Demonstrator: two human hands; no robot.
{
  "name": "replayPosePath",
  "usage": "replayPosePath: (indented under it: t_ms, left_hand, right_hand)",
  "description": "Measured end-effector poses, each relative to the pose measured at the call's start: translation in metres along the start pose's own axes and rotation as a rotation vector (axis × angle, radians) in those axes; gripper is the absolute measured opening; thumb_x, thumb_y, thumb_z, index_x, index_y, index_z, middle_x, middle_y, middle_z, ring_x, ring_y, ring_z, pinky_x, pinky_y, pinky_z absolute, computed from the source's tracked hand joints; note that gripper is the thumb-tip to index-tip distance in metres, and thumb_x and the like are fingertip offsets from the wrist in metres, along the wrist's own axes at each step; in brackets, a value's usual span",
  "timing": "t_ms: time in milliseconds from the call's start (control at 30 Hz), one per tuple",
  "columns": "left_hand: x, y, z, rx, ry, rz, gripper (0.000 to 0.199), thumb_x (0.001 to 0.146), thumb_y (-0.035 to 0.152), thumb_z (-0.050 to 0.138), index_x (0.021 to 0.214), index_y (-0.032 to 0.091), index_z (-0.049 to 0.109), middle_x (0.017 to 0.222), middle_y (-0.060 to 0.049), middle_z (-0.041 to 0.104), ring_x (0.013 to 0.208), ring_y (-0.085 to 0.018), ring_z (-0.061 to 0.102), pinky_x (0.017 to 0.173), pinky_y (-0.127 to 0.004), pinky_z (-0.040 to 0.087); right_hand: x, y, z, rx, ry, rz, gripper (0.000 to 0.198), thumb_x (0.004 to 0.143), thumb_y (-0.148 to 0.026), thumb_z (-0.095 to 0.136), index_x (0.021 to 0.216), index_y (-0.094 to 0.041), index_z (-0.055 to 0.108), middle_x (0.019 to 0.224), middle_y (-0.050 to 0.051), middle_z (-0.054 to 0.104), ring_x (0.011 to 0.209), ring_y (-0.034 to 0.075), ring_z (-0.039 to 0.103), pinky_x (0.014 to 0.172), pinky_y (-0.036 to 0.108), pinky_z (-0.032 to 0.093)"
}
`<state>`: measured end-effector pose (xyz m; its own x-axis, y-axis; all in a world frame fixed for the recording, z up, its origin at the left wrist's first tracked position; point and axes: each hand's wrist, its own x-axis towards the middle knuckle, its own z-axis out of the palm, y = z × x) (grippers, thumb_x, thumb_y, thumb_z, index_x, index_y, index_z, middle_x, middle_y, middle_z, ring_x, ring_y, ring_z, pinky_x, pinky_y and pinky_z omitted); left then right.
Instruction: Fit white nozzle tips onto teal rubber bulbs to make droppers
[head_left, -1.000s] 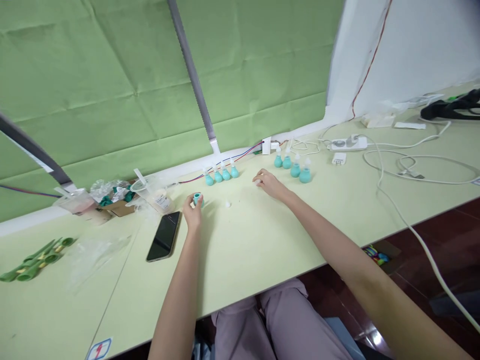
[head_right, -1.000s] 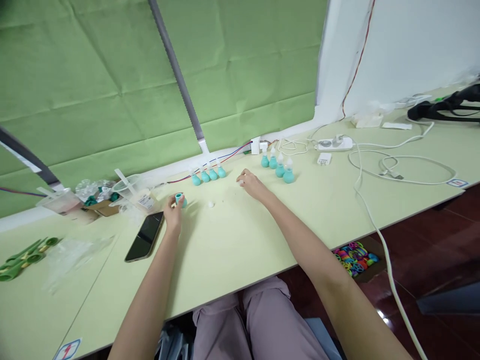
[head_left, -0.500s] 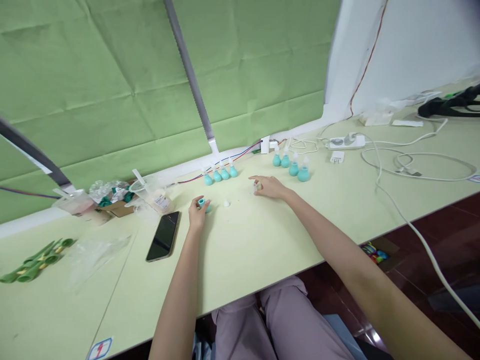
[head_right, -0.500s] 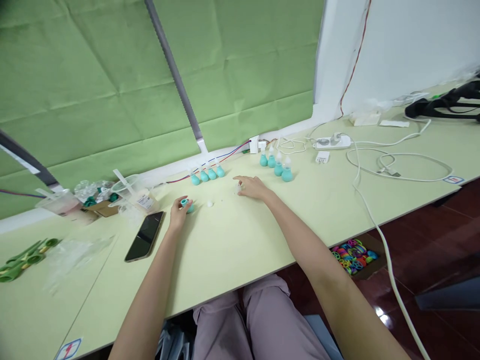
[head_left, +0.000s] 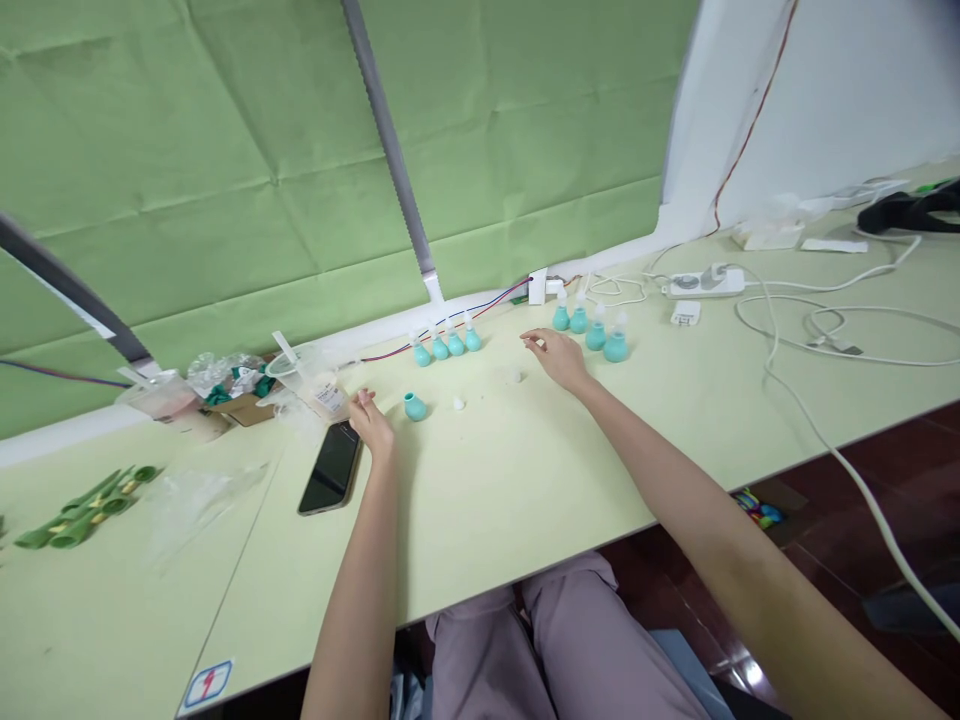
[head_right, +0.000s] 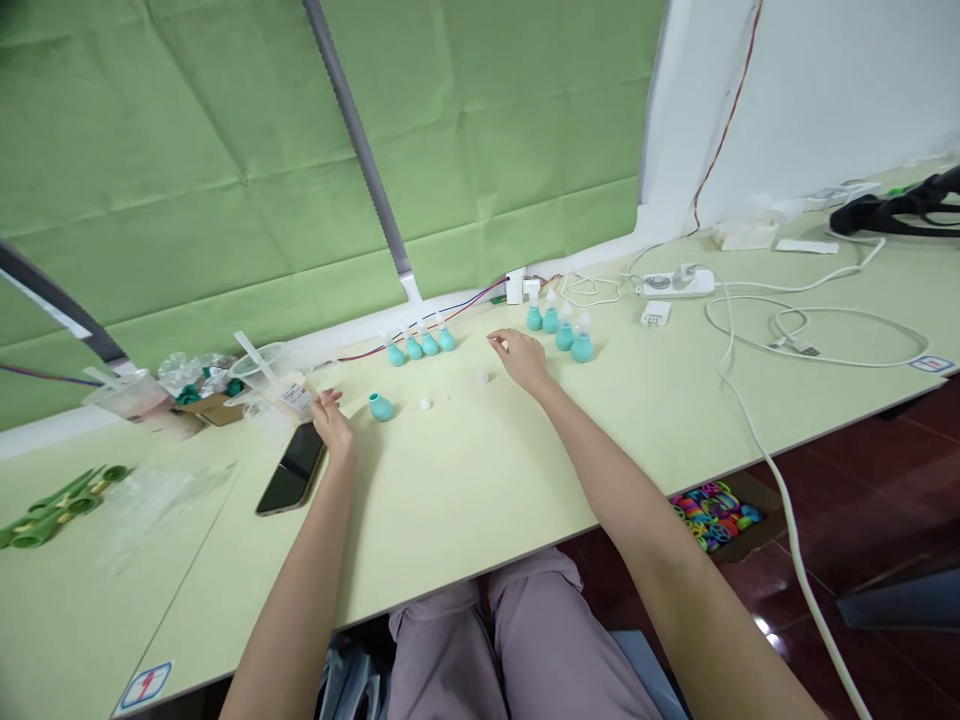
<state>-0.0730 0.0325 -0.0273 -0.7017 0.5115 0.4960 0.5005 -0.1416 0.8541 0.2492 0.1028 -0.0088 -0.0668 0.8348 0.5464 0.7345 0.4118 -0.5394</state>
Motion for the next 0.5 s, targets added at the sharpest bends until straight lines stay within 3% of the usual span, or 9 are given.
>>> replayPosePath:
  t_ms: [267,400,500]
  left_hand:
    - [0.002,-0.007,0.003,-0.028,-0.06,-0.1,0.04,0.085,0.048,0.029,0.091,0.018,0.054,0.093,-0.009,0.063,0.091,-0.02,0.056,0.087,-0.037,0.039]
    - [0.0,-0.006,0.003,0.002,-0.127,-0.075,0.034,0.08,0.047,0.043,0.094,0.018,0.054,0.094,-0.009,0.062,0.097,-0.021,0.054,0.091,-0.04,0.036]
    - [-0.004,-0.001,0.002,0.033,-0.253,-0.019,0.034,0.079,0.046,0.046,0.098,0.019,0.056,0.099,-0.01,0.061,0.098,-0.022,0.054,0.092,-0.041,0.036]
  right_hand:
    - [-0.003,-0.001,0.002,-0.047,-0.056,0.005,0.026,0.084,-0.021,0.041,0.096,-0.025,0.064,0.094,-0.001,0.067,0.085,0.018,0.058,0.07,0.028,0.037]
    - [-0.007,-0.005,0.004,-0.018,-0.182,-0.079,0.03,0.083,-0.033,0.047,0.111,-0.028,0.056,0.103,0.001,0.062,0.08,0.015,0.057,0.071,0.027,0.039]
    - [-0.01,-0.006,0.007,-0.008,-0.302,-0.153,0.042,0.079,-0.039,0.055,0.12,-0.03,0.049,0.106,0.002,0.058,0.079,0.015,0.057,0.07,0.027,0.04]
